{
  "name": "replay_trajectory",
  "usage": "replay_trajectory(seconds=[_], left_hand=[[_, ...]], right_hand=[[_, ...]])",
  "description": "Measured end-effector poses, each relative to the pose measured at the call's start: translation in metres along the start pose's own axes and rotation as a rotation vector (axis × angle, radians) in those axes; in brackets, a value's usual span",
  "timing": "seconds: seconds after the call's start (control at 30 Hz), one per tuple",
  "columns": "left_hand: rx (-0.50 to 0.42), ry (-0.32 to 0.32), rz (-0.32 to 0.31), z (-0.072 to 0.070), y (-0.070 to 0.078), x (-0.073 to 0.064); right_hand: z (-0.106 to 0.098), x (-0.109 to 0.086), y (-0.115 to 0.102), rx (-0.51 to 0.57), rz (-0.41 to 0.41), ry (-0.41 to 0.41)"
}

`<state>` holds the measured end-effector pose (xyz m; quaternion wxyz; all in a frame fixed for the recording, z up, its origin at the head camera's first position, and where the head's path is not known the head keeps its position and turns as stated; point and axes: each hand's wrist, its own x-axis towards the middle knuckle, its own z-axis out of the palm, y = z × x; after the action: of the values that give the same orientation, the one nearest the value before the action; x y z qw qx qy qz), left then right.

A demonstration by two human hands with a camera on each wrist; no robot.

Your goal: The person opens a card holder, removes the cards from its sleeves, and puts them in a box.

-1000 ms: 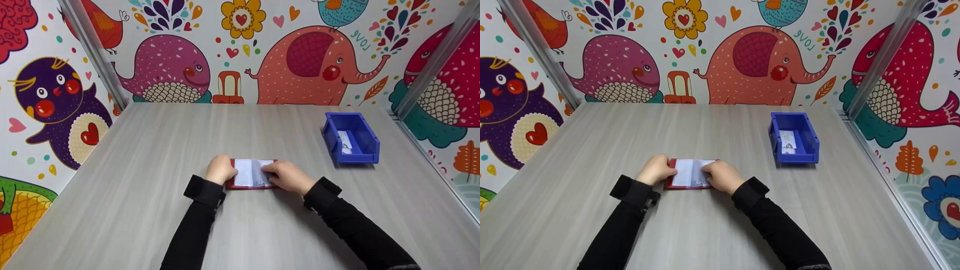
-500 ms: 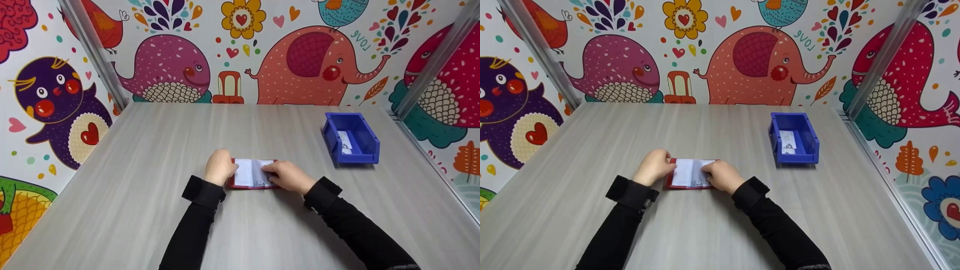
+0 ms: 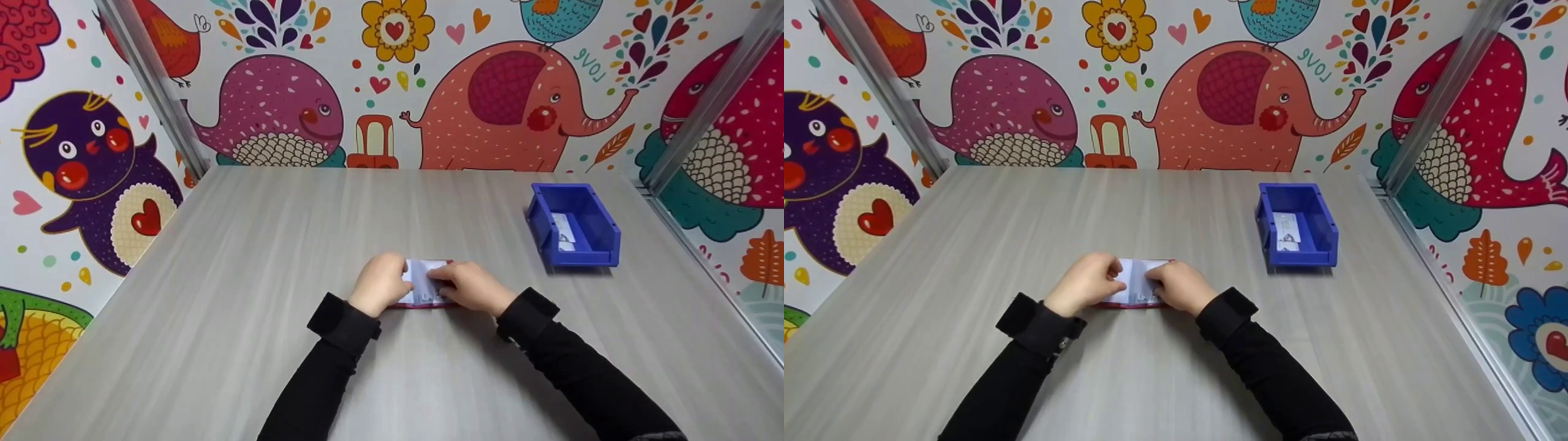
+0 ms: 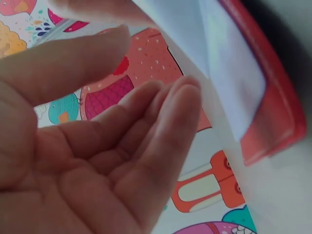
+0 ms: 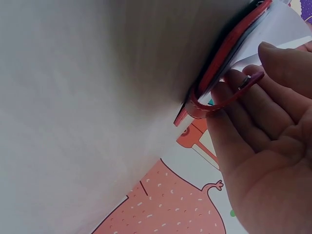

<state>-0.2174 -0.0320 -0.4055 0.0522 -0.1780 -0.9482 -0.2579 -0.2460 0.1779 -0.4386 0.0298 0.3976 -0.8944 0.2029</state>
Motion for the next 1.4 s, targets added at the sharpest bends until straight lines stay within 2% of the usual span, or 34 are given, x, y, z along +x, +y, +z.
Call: replay_trajectory(seconds=[0.23, 0.4, 0.73, 1.4], left_hand=[[-0.006, -0.049, 0.021, 0.005, 0.006, -0.002], [-0.012, -0.053, 0.043, 0.010, 0.007, -0.001], [0.005, -0.049, 0.015, 0.022, 0.006, 0.001], [-0.002, -0.064, 0.004, 0.026, 0.007, 0.003]], right_hand=[[0.000, 0.000, 0.000, 0.026, 0.005, 0.001], [0.000, -0.001, 0.000, 0.028, -0.001, 0.013], [0.000, 0.000, 0.000, 0.042, -0.026, 0.021], [-0.002, -0.001, -0.001, 0.046, -0.040, 0.020]])
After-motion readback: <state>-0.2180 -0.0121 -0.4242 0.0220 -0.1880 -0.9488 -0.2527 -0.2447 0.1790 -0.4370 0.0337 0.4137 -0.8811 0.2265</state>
